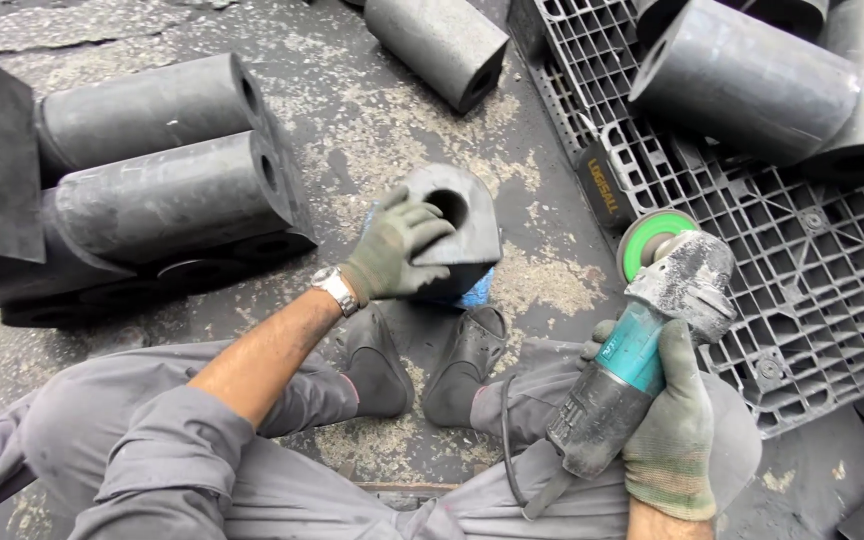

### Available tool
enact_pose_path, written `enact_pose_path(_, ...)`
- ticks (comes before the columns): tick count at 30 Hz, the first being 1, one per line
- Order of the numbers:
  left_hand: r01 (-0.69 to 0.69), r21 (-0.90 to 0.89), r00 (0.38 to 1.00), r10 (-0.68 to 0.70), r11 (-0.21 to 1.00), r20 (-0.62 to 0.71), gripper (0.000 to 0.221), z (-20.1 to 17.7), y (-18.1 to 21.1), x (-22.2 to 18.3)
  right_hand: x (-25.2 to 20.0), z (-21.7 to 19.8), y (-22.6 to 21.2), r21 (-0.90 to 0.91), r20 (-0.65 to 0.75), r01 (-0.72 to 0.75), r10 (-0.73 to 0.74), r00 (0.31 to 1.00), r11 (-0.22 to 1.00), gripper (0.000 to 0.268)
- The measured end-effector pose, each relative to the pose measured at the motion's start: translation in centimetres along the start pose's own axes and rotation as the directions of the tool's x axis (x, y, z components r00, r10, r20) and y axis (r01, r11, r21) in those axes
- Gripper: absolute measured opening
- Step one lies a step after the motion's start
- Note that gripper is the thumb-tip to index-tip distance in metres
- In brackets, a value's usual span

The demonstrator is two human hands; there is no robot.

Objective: Polishing the edges and surfaces of large black rubber or foam industrial components using a handheld electric grinder.

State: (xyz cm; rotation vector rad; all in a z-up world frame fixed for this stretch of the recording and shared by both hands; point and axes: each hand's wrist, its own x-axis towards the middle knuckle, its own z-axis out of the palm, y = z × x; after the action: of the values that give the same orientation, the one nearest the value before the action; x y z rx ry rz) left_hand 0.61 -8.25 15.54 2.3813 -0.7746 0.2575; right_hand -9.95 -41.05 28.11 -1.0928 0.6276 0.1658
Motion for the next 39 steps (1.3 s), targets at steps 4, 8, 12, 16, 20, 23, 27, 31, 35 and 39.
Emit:
enact_pose_path(4,-0.080,-0.016,0.993,0.081,0.997,0.089,0.062,-1.2,0.0,-2.1,-0.1,0.7,0.5,-0.017,0.046,-0.018,0.019,0.999,1.000,0.057)
enact_pose_path(8,-0.034,0.036,0.998,0.032,0.999,0.051,0.064,-1.8,-0.5,-3.4,-0.1,1.8,0.9,-0.060,0.131,-0.028,0.036,0.991,0.998,0.057)
enact_pose_path(12,0.058,0.073,0.997,-0.054,0.996,-0.050,0.061,0.1,1.0,-3.6,-0.8,2.3,2.0,-0.110,0.215,-0.082,0.105,0.971,0.991,0.059)
enact_pose_path(16,0.113,0.120,0.987,-0.097,0.986,-0.129,0.063,2.7,2.0,-3.7,-1.3,3.6,2.8,-0.202,0.222,-0.084,0.130,0.966,0.976,0.059)
enact_pose_path(20,0.189,0.170,0.974,-0.163,0.967,-0.158,0.062,3.1,3.1,-3.2,-1.6,4.0,4.3,-0.153,0.259,-0.183,0.218,0.941,0.971,0.057)
enact_pose_path(23,0.355,0.076,0.919,-0.333,0.932,-0.212,0.061,1.3,6.2,-3.2,-2.1,4.3,5.4,-0.118,0.220,-0.285,0.305,0.926,0.951,0.057)
enact_pose_path(27,0.558,-0.513,0.679,-0.714,0.652,-0.169,0.043,0.0,11.8,-5.1,-2.4,4.6,7.0,-0.158,0.161,-0.310,0.334,0.929,0.938,0.051)
enact_pose_path(31,0.619,-0.785,0.536,-0.731,0.000,0.422,0.043,-2.2,18.3,-7.4,-2.5,4.9,8.8,-0.242,0.189,-0.225,0.273,0.943,0.944,0.046)
enact_pose_path(35,0.720,-0.688,0.425,-0.727,-0.091,0.540,0.052,-3.7,21.6,-9.2,-3.3,6.3,9.7,-0.370,0.234,-0.189,0.288,0.929,0.910,0.042)
enact_pose_path(39,0.640,-0.764,0.447,-0.767,-0.085,0.460,0.055,-2.3,22.0,-11.7,-3.6,7.9,11.1,-0.473,0.250,-0.203,0.351,0.902,0.857,0.042)
